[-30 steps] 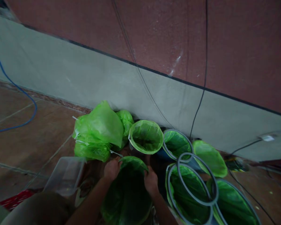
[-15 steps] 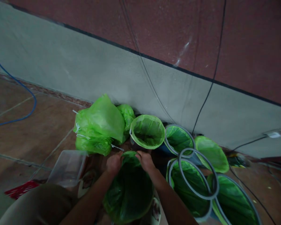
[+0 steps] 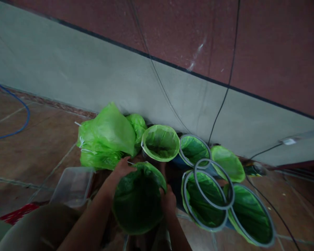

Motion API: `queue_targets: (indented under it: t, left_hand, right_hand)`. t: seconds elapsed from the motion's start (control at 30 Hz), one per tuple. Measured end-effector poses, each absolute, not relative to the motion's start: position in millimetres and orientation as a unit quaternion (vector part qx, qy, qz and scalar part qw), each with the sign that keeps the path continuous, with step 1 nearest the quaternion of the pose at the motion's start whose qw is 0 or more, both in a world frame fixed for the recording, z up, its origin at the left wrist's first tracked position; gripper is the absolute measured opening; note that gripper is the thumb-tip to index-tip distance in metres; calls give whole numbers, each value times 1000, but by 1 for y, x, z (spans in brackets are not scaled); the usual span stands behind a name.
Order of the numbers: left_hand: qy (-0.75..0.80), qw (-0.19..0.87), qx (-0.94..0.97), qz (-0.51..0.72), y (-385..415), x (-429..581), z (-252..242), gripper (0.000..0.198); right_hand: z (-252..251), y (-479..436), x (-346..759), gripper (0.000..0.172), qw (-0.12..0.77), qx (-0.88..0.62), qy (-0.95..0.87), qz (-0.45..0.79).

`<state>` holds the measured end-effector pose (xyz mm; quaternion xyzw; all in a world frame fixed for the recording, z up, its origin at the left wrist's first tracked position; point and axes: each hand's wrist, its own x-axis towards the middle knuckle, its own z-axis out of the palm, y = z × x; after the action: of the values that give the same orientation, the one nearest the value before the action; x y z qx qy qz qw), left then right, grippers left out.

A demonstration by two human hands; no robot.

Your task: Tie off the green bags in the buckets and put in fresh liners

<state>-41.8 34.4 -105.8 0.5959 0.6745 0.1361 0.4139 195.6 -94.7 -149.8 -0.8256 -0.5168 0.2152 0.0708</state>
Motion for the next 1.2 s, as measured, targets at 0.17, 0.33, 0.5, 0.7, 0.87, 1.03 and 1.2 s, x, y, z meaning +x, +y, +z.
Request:
queue_targets:
  t: [0.17, 0.33, 0.5, 0.7, 0.87, 1.03, 1.2]
  left_hand:
    - [632, 414, 635, 160, 58, -36, -104, 27]
    - [643, 350, 680, 36, 57, -12, -113, 34]
    - [622, 317, 708, 107, 32, -13, -123, 21]
    - [583, 241, 770, 100, 14, -25, -122, 26]
    - [571, 214, 790, 65, 8, -29, -111, 22]
    - [607, 186, 762, 132, 11, -18, -99, 19]
    - [540, 223, 802, 123, 17, 2, -104, 31]
  right_hand:
    - [-133, -85, 191, 53, 196, -822, -521, 119]
    - [-116, -14, 180, 38, 202, -702, -660, 175]
    - [-130, 7, 181, 34, 78, -631, -728, 257]
    - [-138, 0, 194, 33, 16, -637, -706, 309]
    - [-134, -2, 200, 37, 11, -637, -694, 337]
    - [-132, -3, 195, 38, 205, -641, -684, 280]
    - [-125, 7, 180, 27, 234, -591, -726, 264]
